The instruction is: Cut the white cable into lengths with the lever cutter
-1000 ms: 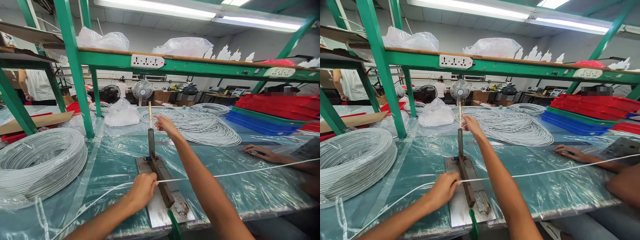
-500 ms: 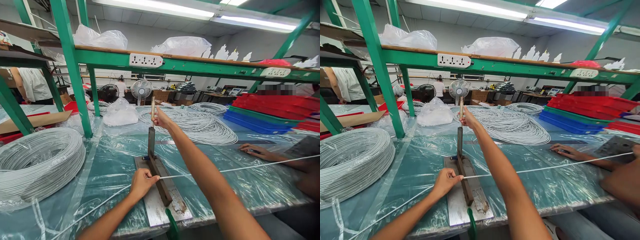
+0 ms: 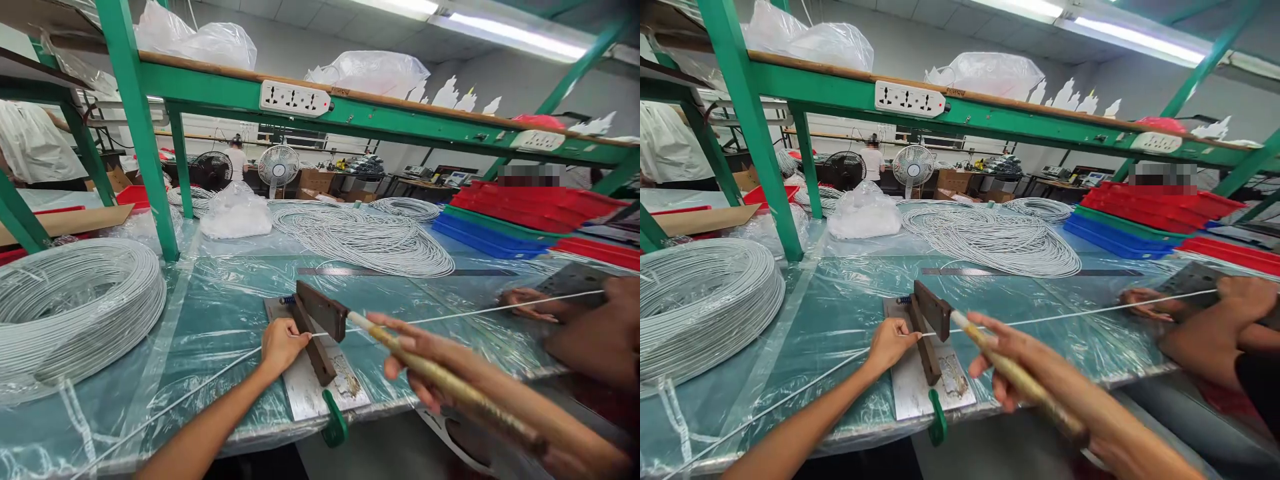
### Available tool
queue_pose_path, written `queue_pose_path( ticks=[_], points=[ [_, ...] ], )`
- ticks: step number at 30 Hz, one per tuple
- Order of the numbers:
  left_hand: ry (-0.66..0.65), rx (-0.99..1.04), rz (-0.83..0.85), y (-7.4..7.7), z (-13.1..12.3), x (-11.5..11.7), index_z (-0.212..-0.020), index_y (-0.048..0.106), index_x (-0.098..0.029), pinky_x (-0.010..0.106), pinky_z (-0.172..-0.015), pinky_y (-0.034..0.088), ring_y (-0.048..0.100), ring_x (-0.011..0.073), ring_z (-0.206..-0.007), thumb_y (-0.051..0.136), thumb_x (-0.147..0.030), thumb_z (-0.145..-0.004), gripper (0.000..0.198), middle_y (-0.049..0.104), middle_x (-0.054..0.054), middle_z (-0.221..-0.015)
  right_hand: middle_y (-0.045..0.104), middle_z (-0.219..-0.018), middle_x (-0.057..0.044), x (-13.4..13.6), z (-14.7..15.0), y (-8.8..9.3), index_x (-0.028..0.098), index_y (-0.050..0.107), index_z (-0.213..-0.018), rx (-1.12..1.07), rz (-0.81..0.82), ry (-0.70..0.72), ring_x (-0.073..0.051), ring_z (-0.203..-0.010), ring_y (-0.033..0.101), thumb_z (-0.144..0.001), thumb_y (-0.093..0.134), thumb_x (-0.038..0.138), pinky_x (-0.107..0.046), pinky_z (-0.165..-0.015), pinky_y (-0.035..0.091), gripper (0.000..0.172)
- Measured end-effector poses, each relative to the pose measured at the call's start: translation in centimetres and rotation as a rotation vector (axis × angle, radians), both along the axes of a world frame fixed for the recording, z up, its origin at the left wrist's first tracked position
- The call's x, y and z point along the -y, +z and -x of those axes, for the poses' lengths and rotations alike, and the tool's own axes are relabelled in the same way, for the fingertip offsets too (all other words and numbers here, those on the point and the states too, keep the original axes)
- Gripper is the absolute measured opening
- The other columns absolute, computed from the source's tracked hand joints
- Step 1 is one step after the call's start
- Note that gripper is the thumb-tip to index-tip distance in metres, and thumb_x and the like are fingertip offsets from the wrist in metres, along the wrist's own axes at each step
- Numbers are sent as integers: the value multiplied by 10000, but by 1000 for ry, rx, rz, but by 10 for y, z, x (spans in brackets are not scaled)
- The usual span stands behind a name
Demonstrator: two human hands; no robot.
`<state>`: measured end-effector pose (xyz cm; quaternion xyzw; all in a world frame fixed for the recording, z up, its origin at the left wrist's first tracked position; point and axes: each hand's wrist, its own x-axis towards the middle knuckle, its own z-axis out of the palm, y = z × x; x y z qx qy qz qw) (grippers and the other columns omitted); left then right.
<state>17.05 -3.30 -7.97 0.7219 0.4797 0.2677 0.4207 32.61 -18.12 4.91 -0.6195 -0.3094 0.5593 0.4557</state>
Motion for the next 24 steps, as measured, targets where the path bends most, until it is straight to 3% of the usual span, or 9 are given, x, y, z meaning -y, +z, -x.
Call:
queue_pose_path(
  ticks=[3,7,10,14,21,23,24],
  points=[
    [2,-12,-12,0,0,0,-498,455,-181,243,-506,206,363,100,-498,651,-354,-662,309,414,-58,-484,638,-745,-44,19,16,-14,182,353,-1309,-32,119,-76,-93,-417,522,-715,610,342,-177,-370,432,667],
    [-3,-14,-37,-1,0,1,-510,463,-182,243,-508,196,353,100,-494,642,-369,-672,305,401,-60,-478,454,-575,56,19,33,-18,188,498,-964,17,229,-36,-28,-317,346,-679,580,335,-133,-289,294,332],
    [-10,-7,-51,-3,1,1,-510,464,-180,240,-510,195,354,100,-499,637,-365,-678,304,388,-60,-480,376,-528,93,15,38,-23,191,460,-953,221,249,45,-20,-286,250,-652,589,399,-143,-263,221,388],
    [-17,2,-50,-4,1,1,-508,445,-180,240,-509,195,357,100,-503,628,-359,-682,309,379,-60,-485,327,-521,105,19,40,-31,172,436,-1006,376,130,88,-19,-317,174,-688,540,455,-157,-293,205,438],
    [-23,30,-37,-1,2,3,-506,417,-185,242,-505,195,358,101,-498,609,-353,-678,307,373,-59,-482,308,-533,85,26,34,-37,177,446,-827,357,42,135,-24,-332,192,-782,480,414,-159,-330,190,243],
    [-24,51,-34,-3,2,3,-506,418,-185,240,-504,196,366,102,-500,609,-353,-672,303,376,-59,-482,351,-534,68,28,33,-51,176,491,-866,387,42,129,-48,-332,257,-785,482,427,-171,-331,235,264],
    [-25,67,-31,-4,2,3,-507,420,-185,238,-502,196,369,101,-500,611,-353,-669,301,378,-60,-483,414,-557,44,30,34,-63,176,523,-903,431,23,92,-78,-366,359,-769,500,442,-186,-359,316,299]
  ],
)
